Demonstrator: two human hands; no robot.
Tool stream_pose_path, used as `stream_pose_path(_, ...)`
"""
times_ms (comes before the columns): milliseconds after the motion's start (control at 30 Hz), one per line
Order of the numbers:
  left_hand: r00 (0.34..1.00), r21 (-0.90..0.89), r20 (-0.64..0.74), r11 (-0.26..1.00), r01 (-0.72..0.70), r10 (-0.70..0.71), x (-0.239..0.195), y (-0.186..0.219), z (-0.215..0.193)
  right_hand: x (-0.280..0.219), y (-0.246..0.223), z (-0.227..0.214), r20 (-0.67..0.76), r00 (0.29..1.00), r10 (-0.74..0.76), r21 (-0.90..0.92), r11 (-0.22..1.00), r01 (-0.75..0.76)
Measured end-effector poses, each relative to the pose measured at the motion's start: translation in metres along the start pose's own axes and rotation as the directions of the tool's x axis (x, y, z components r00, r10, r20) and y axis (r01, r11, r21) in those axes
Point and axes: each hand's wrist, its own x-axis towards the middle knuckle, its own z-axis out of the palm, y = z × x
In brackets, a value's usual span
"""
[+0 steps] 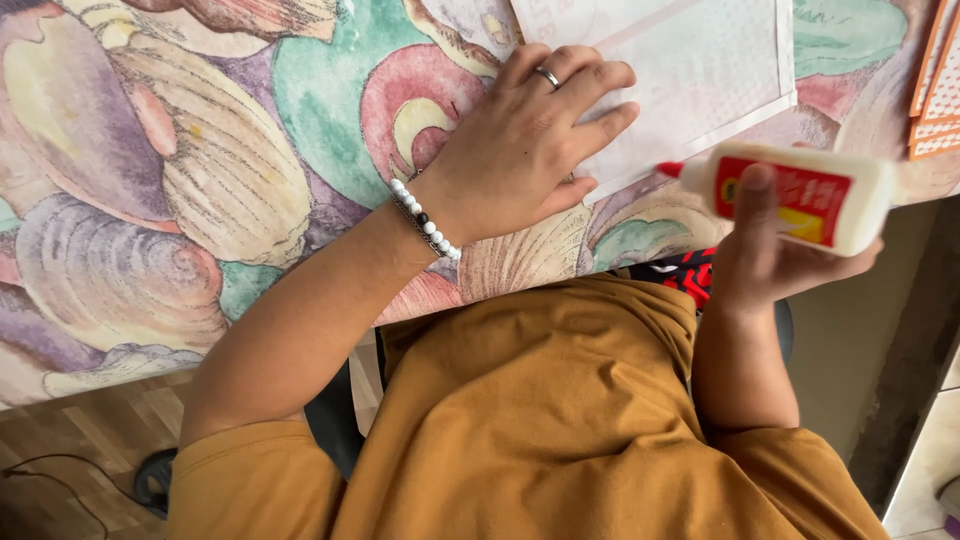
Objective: Applying glue to the edges of paper bags and folding them to assemble the final product.
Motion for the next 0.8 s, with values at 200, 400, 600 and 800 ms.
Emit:
stream_pose_path(200,1.0,0.019,-0.009,1.0,-0.004,0.005,-0.001,-0.001,0.003,0.045,0.044,-0.041,-0.152,0.986,-0.071,-0.151,0.987,0.048)
stream_pose_path(400,1.0,-0.017,-0.011,1.0,0.0,0.0,0.001,0.0,-0.002,0.003,0.022,-0.017,-0.162,0.986,0.039,-0.076,0.996,-0.052)
stream_pose_path(600,1.0,-0.016,-0.001,1.0,-0.009,0.009,0.0,-0.001,-0.001,-0.004,-0.007,0.005,-0.002,0.999,0.036,-0.025,0.999,-0.037)
stream_pose_path(800,1.0,-0.004,-0.009,1.0,-0.006,0.006,-0.001,-0.001,0.0,0.074,0.018,-0.015,-0.044,0.986,-0.158,-0.218,0.965,0.145)
